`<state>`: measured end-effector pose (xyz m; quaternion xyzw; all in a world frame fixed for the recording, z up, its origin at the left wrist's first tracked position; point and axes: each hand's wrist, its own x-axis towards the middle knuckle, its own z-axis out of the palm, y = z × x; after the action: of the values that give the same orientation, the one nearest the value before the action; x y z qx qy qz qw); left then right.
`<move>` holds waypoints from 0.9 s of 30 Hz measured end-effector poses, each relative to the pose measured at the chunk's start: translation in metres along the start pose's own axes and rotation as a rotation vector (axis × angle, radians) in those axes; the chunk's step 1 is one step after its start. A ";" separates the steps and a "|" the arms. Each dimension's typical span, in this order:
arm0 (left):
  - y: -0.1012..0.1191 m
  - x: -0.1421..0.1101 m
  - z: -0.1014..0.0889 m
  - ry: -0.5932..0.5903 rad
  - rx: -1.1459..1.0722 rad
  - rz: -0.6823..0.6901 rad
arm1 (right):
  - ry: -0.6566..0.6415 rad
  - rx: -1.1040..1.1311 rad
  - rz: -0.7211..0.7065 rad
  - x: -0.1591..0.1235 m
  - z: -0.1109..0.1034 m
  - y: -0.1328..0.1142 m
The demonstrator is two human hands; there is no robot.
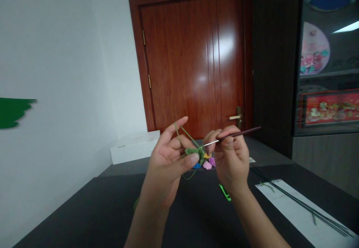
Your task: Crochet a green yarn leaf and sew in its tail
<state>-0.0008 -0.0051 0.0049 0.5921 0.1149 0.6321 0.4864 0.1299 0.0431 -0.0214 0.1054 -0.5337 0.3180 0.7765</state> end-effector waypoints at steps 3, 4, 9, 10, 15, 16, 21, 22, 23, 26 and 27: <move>0.000 0.001 0.000 -0.016 0.028 0.037 | 0.014 0.069 0.077 0.000 0.001 -0.002; -0.001 0.001 -0.001 -0.018 0.043 0.055 | 0.020 0.097 0.124 -0.001 0.001 -0.003; -0.007 0.004 -0.006 -0.062 0.181 0.177 | 0.023 0.215 0.458 -0.003 0.005 -0.005; -0.009 0.004 -0.007 -0.065 0.199 0.198 | 0.026 0.232 0.504 -0.003 0.005 -0.005; -0.012 0.003 -0.005 0.026 0.204 0.229 | 0.017 0.344 0.653 -0.001 0.004 -0.003; -0.012 0.003 -0.004 0.050 0.201 0.219 | 0.011 0.363 0.672 -0.002 0.003 -0.003; -0.011 0.002 0.000 0.110 0.248 0.202 | 0.031 0.336 0.653 -0.003 0.006 -0.003; -0.011 0.001 0.001 0.121 0.261 0.208 | 0.038 0.295 0.610 -0.004 0.007 -0.002; -0.011 0.001 0.002 0.134 0.273 0.217 | 0.040 0.240 0.552 -0.004 0.008 -0.002; -0.010 -0.002 0.008 0.187 0.321 0.236 | 0.032 -0.078 0.241 -0.004 0.006 -0.005; -0.010 -0.003 0.010 0.203 0.330 0.239 | 0.005 -0.246 0.090 -0.004 0.004 -0.007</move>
<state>0.0122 -0.0072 -0.0014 0.6063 0.1943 0.7143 0.2907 0.1302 0.0341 -0.0224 -0.0154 -0.5711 0.2847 0.7698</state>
